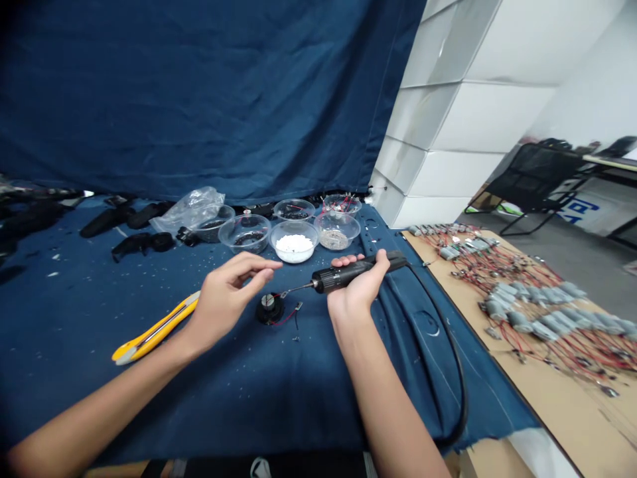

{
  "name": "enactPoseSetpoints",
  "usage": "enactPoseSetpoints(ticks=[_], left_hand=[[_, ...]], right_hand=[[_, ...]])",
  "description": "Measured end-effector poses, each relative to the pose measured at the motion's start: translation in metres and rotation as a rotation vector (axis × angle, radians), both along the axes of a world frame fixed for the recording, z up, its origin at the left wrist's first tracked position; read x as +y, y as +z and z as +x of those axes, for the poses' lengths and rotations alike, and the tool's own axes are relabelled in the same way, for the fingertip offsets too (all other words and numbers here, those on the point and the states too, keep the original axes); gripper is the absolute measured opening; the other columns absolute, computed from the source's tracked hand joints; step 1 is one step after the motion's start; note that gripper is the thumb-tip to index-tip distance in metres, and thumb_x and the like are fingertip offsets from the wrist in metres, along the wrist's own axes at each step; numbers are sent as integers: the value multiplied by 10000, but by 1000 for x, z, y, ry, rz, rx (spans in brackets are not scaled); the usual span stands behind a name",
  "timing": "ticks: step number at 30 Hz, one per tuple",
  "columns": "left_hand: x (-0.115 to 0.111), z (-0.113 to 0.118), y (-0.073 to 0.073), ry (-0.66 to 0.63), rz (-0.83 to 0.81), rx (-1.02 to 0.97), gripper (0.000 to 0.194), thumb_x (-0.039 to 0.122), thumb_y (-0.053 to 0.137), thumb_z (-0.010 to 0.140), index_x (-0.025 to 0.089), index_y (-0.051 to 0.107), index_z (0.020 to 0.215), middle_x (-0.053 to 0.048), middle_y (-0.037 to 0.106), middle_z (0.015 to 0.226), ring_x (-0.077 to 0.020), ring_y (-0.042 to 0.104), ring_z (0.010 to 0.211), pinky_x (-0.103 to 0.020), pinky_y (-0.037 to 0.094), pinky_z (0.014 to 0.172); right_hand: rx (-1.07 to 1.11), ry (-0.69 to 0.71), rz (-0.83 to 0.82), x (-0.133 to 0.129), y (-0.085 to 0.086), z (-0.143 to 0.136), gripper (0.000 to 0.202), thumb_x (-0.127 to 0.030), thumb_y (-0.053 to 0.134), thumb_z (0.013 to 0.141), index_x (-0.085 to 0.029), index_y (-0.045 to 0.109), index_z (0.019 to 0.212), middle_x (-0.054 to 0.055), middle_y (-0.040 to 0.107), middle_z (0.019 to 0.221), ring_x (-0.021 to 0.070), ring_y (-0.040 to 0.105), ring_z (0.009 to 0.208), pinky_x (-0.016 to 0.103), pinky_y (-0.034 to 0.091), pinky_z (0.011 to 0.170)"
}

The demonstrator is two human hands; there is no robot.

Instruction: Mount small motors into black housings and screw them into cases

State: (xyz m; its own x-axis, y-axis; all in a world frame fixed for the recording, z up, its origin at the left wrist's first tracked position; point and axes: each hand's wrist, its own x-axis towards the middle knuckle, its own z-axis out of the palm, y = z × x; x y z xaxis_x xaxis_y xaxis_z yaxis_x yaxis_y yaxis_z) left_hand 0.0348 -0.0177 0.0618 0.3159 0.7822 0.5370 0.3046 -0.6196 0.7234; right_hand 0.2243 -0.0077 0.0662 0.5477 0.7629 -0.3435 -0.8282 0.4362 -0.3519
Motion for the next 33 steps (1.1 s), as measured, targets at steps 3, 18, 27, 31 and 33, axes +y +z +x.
enactPoseSetpoints(ticks=[3, 18, 27, 31, 33], left_hand=[[-10, 0, -12, -33, -5, 4, 197, 216, 562, 915, 221, 711, 1043, -19, 665, 929, -121, 606, 870, -244, 461, 781], [-18, 0, -24, -44, -11, -23, 191, 216, 551, 923, 219, 708, 1031, -39, 662, 929, -141, 613, 866, -267, 483, 774], [-19, -4, -27, 30, -4, -27, 160, 210, 571, 908, 232, 705, 991, -30, 653, 938, -137, 611, 863, -258, 485, 747], [-19, -4, -27, 11, -2, -29, 136, 226, 588, 902, 217, 710, 962, -27, 662, 915, -136, 618, 859, -262, 482, 773], [-19, -4, -28, 2, 35, -24, 152, 211, 575, 910, 203, 712, 973, -33, 660, 896, -133, 618, 838, -257, 484, 752]], right_hand=[[-16, 11, -17, 0, -3, -5, 343, -425, 471, 914, -180, 400, 684, -69, 413, 560, 45, 416, 426, 149, 419, 385], [-58, 5, -59, 7, -12, -14, 331, -440, 465, 915, -200, 373, 706, -75, 398, 553, 57, 417, 421, 150, 414, 379], [-74, 5, -73, 7, -14, -16, 329, -444, 478, 904, -199, 373, 712, -75, 397, 570, 56, 424, 428, 151, 415, 389], [-99, -4, -76, 7, -16, -18, 336, -443, 479, 903, -198, 374, 699, -72, 397, 569, 60, 421, 438, 160, 423, 397], [-103, -8, -84, 8, -18, -19, 336, -441, 480, 903, -196, 376, 698, -72, 395, 569, 61, 420, 441, 164, 424, 403]])
